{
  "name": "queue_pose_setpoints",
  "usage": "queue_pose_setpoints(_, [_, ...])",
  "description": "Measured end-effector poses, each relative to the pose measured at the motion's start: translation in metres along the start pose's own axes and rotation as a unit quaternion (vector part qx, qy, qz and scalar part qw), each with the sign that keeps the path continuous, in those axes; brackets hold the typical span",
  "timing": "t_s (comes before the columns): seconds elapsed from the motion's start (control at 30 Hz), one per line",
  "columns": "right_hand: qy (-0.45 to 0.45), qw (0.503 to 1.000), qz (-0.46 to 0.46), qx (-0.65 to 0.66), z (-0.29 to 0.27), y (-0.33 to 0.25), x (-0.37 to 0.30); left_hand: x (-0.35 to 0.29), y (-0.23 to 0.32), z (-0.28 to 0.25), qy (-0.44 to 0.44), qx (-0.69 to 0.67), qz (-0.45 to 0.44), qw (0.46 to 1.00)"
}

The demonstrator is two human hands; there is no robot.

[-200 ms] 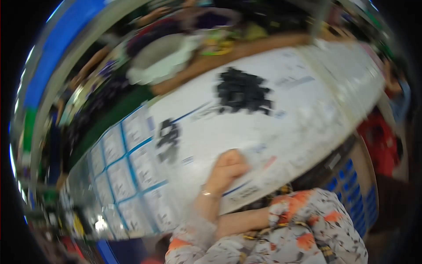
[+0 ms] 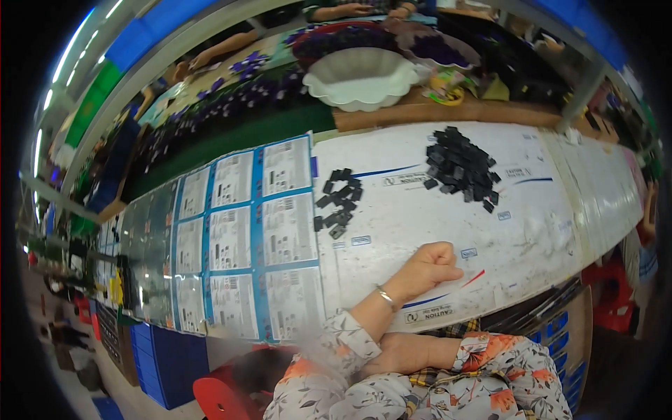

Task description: The person assembles toy cars by inserting black plastic components into car bodies by hand and placing the assembled cars onto the table.

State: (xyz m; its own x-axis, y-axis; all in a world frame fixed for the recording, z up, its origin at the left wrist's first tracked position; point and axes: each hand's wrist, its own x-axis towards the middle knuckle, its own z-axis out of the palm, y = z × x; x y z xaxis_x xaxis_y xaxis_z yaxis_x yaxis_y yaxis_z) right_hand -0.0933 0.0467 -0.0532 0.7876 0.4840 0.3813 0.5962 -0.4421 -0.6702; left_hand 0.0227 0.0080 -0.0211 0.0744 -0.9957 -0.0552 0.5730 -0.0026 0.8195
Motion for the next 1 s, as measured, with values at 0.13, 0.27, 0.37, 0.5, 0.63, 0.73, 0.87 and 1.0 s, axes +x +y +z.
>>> queue_pose_setpoints(0.13, [-0.052, 0.996, -0.047, -0.058, -0.017, 0.0, -0.005, 0.01, -0.009, 0.003, -0.001, 0.062, 0.041, 0.997])
queue_pose_setpoints(0.27, [-0.043, 0.998, -0.042, -0.034, -0.032, 0.003, 0.001, 0.006, 0.0, 0.01, 0.064, 0.199, 0.121, 0.97])
queue_pose_setpoints(0.37, [-0.114, 0.993, 0.001, -0.006, -0.03, -0.003, 0.013, -0.018, 0.021, -0.001, 0.118, 0.317, 0.243, 0.909])
queue_pose_setpoints(0.5, [-0.028, 0.999, 0.017, -0.02, -0.036, -0.005, 0.018, -0.058, 0.056, -0.03, 0.183, 0.503, 0.372, 0.759])
queue_pose_setpoints(0.63, [-0.017, 0.999, 0.04, 0.009, -0.037, -0.017, 0.023, -0.117, 0.07, -0.045, 0.253, 0.555, 0.315, 0.727])
queue_pose_setpoints(0.73, [-0.011, 0.997, 0.044, 0.058, -0.032, -0.018, 0.024, -0.158, 0.059, -0.055, 0.303, 0.577, 0.329, 0.684])
queue_pose_setpoints(0.87, [0.0, 0.997, 0.063, 0.044, -0.039, -0.009, 0.012, -0.183, 0.05, -0.061, 0.379, 0.636, 0.232, 0.63])
queue_pose_setpoints(1.0, [0.044, 0.998, 0.036, 0.022, -0.046, -0.004, 0.013, -0.186, 0.058, -0.065, 0.386, 0.685, 0.144, 0.6])
